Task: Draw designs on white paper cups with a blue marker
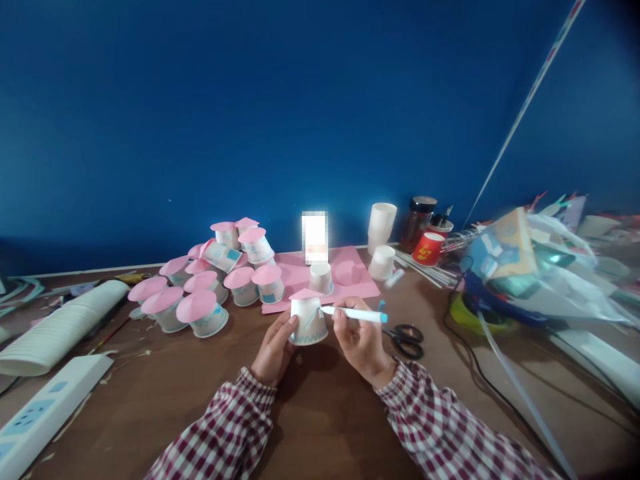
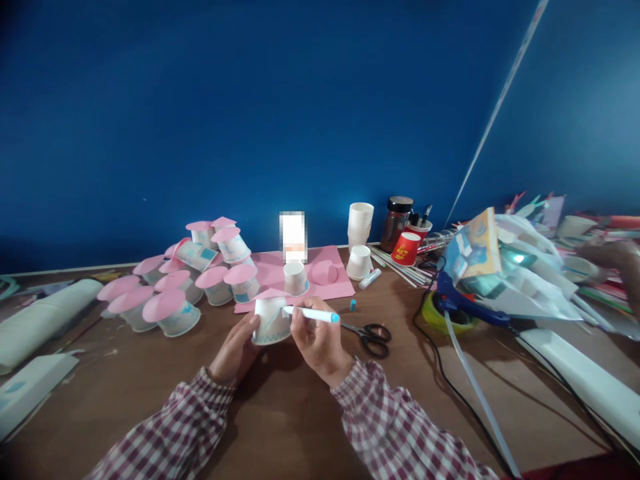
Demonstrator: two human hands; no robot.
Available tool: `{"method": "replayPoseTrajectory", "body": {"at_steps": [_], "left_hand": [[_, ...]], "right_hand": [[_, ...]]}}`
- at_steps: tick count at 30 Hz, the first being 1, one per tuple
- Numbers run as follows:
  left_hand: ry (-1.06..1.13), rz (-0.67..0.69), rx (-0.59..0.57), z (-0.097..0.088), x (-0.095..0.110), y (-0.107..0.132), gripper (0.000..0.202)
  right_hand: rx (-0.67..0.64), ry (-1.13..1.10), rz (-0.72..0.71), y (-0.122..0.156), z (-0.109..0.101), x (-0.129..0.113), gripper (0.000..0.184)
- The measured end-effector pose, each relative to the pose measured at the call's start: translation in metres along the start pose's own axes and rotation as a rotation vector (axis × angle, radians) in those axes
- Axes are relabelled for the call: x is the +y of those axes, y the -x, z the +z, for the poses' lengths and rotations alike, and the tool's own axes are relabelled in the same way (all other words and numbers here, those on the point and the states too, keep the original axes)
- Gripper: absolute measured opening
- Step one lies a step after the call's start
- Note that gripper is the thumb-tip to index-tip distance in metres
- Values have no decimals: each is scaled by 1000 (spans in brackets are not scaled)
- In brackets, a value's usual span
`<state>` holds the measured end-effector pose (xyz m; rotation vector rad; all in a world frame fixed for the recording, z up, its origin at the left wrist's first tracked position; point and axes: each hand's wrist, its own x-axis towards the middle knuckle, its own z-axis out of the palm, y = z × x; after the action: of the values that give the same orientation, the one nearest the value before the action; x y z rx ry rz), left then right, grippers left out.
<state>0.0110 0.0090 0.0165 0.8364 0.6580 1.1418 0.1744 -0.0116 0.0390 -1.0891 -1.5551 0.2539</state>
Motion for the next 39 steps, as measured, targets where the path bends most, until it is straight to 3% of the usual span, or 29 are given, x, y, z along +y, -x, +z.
{"method": "replayPoseTrajectory", "body": {"at_steps": [17,39], "left_hand": [[8,2,43,3,1,0,38],[-8,3,6,1,0,0,37]], "right_hand": [[16,-10,-15,2,-1,0,4],[18,9,-59,2,1,1,4]]}}
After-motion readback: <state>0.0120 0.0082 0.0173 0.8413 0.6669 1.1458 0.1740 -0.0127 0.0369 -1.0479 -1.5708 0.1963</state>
